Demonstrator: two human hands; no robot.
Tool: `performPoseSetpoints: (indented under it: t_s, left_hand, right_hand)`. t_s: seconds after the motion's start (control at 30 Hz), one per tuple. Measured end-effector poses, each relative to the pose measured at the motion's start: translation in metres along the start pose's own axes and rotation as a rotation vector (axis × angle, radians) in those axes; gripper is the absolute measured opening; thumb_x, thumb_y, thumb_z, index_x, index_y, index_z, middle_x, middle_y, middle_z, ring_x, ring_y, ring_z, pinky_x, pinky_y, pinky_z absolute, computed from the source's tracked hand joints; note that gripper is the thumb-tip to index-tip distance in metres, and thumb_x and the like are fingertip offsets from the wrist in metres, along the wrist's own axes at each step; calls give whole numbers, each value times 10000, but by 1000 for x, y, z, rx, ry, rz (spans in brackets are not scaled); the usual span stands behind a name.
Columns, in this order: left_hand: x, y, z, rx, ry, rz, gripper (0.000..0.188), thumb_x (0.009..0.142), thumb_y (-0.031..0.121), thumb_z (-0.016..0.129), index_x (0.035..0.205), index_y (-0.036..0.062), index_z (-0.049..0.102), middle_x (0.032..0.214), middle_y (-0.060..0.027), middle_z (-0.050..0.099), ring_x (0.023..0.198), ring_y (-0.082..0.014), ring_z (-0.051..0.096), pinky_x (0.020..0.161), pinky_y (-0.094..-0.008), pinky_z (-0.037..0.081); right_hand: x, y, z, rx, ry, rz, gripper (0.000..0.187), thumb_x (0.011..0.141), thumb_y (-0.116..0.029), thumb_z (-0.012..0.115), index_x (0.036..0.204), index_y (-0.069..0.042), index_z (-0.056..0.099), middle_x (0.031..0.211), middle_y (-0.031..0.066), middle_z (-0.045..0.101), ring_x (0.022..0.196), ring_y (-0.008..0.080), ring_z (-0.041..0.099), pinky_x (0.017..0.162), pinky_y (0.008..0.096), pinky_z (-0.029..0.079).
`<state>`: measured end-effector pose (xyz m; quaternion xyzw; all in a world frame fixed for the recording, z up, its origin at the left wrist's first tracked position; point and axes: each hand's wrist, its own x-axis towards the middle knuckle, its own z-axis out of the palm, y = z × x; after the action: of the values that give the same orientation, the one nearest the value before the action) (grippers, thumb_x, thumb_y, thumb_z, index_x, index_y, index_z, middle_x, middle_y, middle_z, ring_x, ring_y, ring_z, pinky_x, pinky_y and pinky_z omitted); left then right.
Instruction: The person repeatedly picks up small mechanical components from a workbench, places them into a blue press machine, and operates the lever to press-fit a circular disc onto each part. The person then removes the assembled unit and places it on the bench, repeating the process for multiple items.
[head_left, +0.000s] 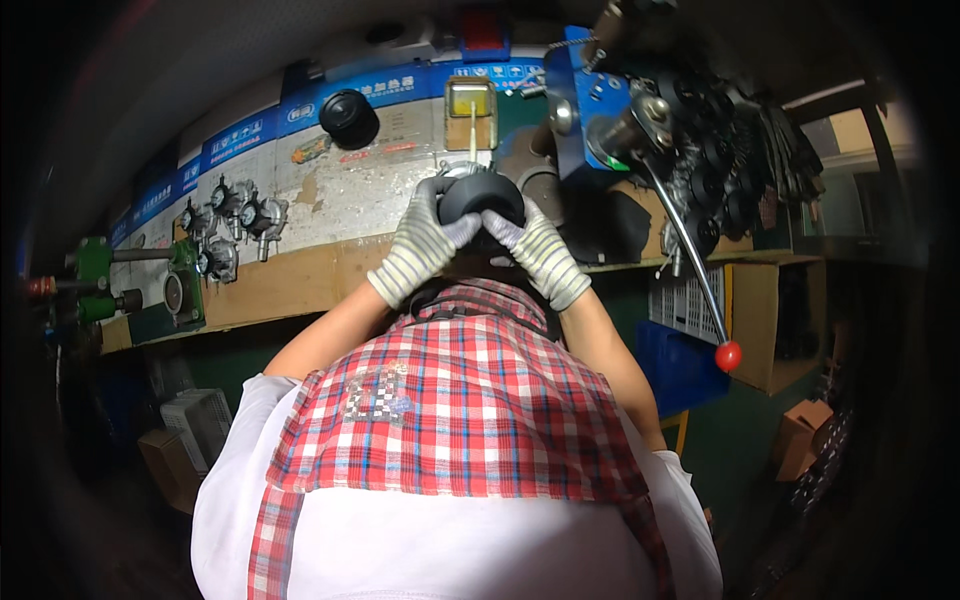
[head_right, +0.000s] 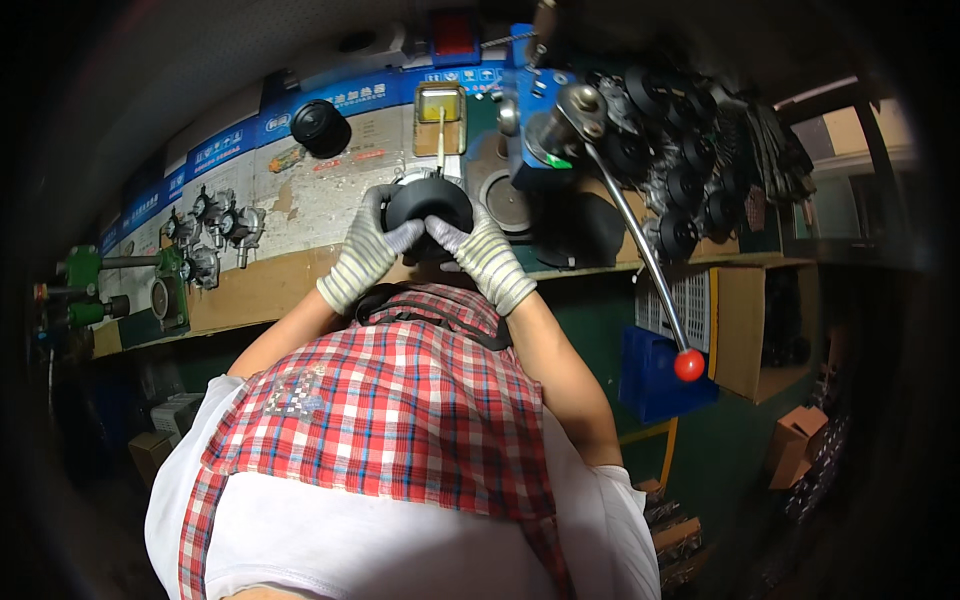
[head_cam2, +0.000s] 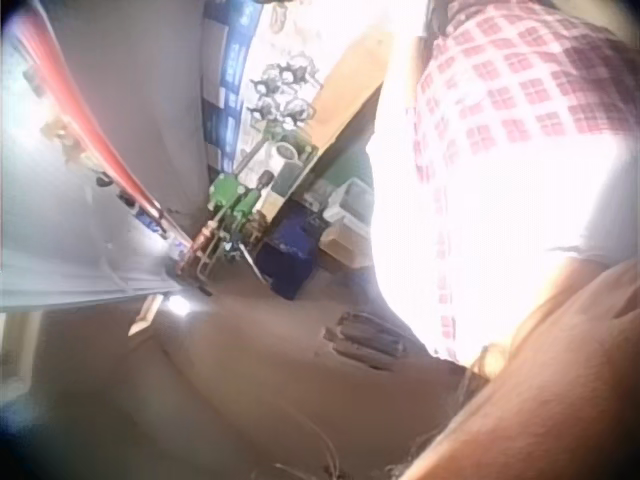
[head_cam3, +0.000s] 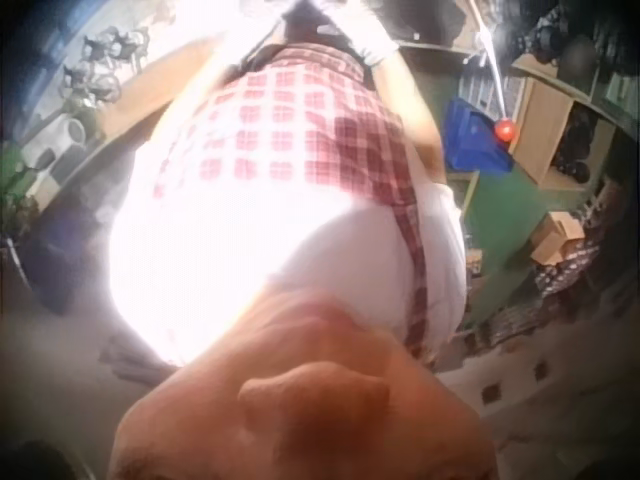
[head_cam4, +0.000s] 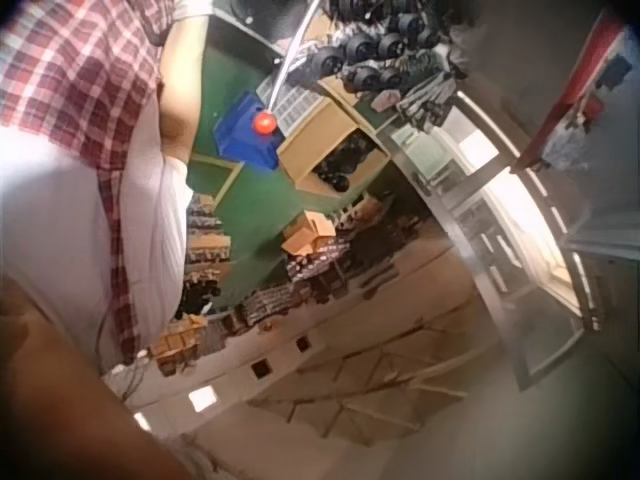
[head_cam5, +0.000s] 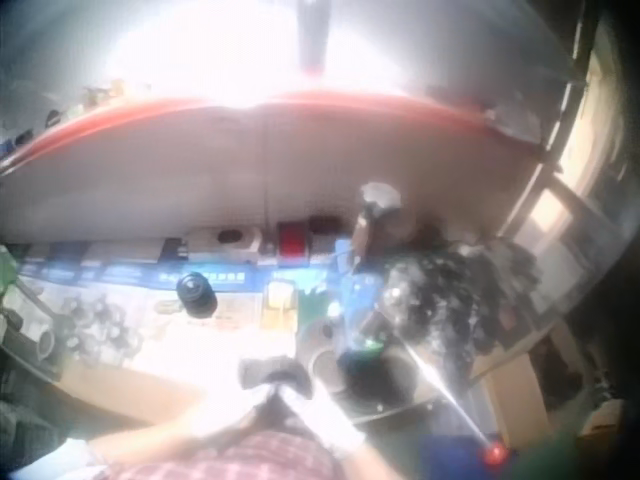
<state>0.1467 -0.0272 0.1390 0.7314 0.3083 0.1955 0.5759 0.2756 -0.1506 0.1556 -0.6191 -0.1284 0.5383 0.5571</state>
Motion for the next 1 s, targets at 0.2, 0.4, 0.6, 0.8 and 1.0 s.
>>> performPoseSetpoints:
  t_s: [0.2,0.4,0.6,0.8,1.0]
  left_hand:
    - [-6,8,-72,-14,-139,211,436,881,308,632,1189,27,503,1140,-109,562,1041,-186,543,870,-312,459]
    - [-5,7,-130,-264,-315,-242,571,926,505,500,1240,29,523,1090,-85,619,985,-158,593,883,-318,460]
    - [-2,28,-138,-352,-335,-79,503,929,388,553,1263,13,512,1174,-72,581,1088,-146,519,959,-321,404]
    - [-9,31,-133,-529,-331,-39,522,881,302,630,1286,8,479,1185,-72,566,1108,-151,500,977,-317,394]
    - [0,-4,-116,-582,-270,-66,581,831,216,702,1320,34,447,1214,-69,560,1108,-147,514,959,-308,429]
  right_hand:
    - [15,10,29,-154,-10,-439,718,677,-326,834,1211,24,506,1085,133,612,999,220,585,883,321,473]
    - [6,-6,67,-737,131,-1013,570,702,-294,767,1174,-70,540,1047,142,516,956,280,555,833,348,468]
    - [17,-5,81,-774,141,-1230,501,673,-146,770,1145,-120,606,1080,155,511,979,309,562,828,383,489]
    - [17,0,80,-944,194,-1271,463,678,-64,720,1127,-146,638,1034,141,554,955,323,571,767,384,494]
    - [0,-27,95,-1165,195,-1369,374,682,-65,674,1044,-158,675,834,131,587,778,314,597,636,392,506]
